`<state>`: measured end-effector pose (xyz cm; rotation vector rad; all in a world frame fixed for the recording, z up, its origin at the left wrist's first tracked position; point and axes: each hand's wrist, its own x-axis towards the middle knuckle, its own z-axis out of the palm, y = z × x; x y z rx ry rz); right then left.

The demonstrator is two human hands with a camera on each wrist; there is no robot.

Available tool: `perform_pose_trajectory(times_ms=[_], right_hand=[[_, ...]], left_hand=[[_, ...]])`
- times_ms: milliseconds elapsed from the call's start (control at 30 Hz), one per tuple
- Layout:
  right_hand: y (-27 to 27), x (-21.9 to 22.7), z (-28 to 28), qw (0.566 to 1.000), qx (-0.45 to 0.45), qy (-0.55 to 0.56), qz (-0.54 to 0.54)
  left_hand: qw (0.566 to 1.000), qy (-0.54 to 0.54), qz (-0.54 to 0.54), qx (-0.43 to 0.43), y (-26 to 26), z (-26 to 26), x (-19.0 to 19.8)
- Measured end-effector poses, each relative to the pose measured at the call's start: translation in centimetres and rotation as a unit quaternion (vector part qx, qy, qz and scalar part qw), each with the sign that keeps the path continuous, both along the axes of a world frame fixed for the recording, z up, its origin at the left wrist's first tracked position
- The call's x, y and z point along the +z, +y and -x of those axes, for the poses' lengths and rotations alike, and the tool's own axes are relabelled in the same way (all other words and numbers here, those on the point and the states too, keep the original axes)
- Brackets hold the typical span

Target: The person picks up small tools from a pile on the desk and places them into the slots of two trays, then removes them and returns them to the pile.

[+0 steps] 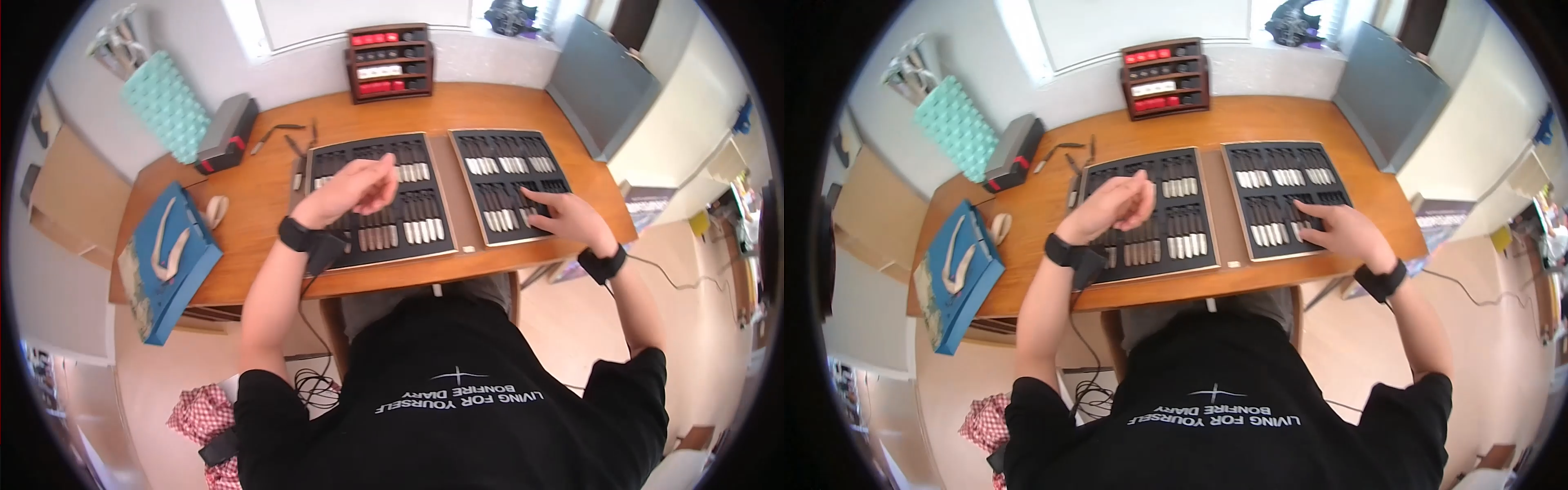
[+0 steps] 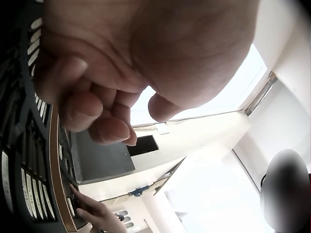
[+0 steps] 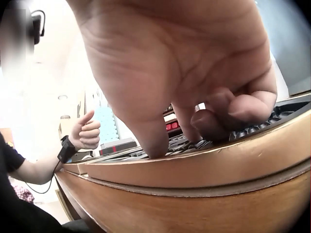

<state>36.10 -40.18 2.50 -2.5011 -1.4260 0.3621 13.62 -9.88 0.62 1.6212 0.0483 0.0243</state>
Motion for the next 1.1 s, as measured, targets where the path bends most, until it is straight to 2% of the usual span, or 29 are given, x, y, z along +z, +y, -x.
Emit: perform_pose_trajectory(times_ms=[167,267,300,367,400,433,467,500,533,567,633,700,767,800,933,1000,1033,1100], right_hand=[[0.7,-0.1,-2.6,0.995,0.022,0.083,-0.049],[2.2,0.3,-3.5,0.987,0.021,0.117,-0.109],[2.7,0.5,-3.7,0.981,0.012,0.133,-0.137],[3.9,0.4,-3.9,0.966,0.031,0.176,-0.185],[4.5,0.4,-4.0,0.958,0.049,0.188,-0.211],[4.9,0.5,-3.8,0.949,0.066,0.199,-0.236],[5.1,0.8,-3.3,0.948,0.061,0.217,-0.226],[5.3,0.6,-3.1,0.946,0.062,0.221,-0.231],[5.4,0.4,-2.9,0.947,0.080,0.218,-0.222],[5.4,0.3,-2.7,0.948,0.096,0.215,-0.212],[4.8,0.7,-1.8,0.947,0.090,0.232,-0.202],[4.2,0.9,-1.1,0.938,0.107,0.250,-0.216],[3.6,0.3,-1.1,0.934,0.110,0.256,-0.225],[3.3,0.3,-1.1,0.937,0.109,0.253,-0.214],[2.3,0.4,-0.4,0.932,0.103,0.274,-0.212],[1.9,0.6,0.0,0.931,0.097,0.279,-0.213],[1.7,0.7,0.1,0.931,0.092,0.284,-0.211],[1.4,1.2,0.4,0.933,0.089,0.278,-0.209]], left_hand=[[1.000,-0.013,0.020,0.013,0.9,1.0,1.2],[0.993,-0.037,0.007,0.108,2.9,2.1,2.3],[0.993,-0.031,0.003,0.111,3.5,2.6,2.7],[0.962,-0.002,-0.118,0.246,4.7,3.6,4.1],[0.947,-0.002,-0.205,0.245,7.4,4.1,3.3],[0.946,0.002,-0.211,0.246,8.6,4.8,2.6],[0.877,0.040,-0.382,0.288,9.4,5.4,2.2],[0.776,0.075,-0.539,0.320,10.1,5.8,1.9],[0.747,0.184,-0.553,0.320,10.0,5.9,2.0],[0.744,0.184,-0.557,0.319,9.8,5.8,1.9],[0.774,0.322,-0.512,0.187,9.0,5.4,1.8],[0.760,0.278,-0.551,0.203,10.5,5.3,-0.6],[0.764,0.291,-0.530,0.226,9.6,4.6,-0.3],[0.747,0.293,-0.558,0.211,9.6,4.5,-0.4],[0.739,0.325,-0.544,0.230,9.1,3.5,-0.1],[0.698,0.315,-0.598,0.236,9.9,3.3,-1.2],[0.697,0.313,-0.601,0.234,10.4,3.4,-1.3],[0.753,0.262,-0.574,0.186,11.5,4.1,-1.4]])
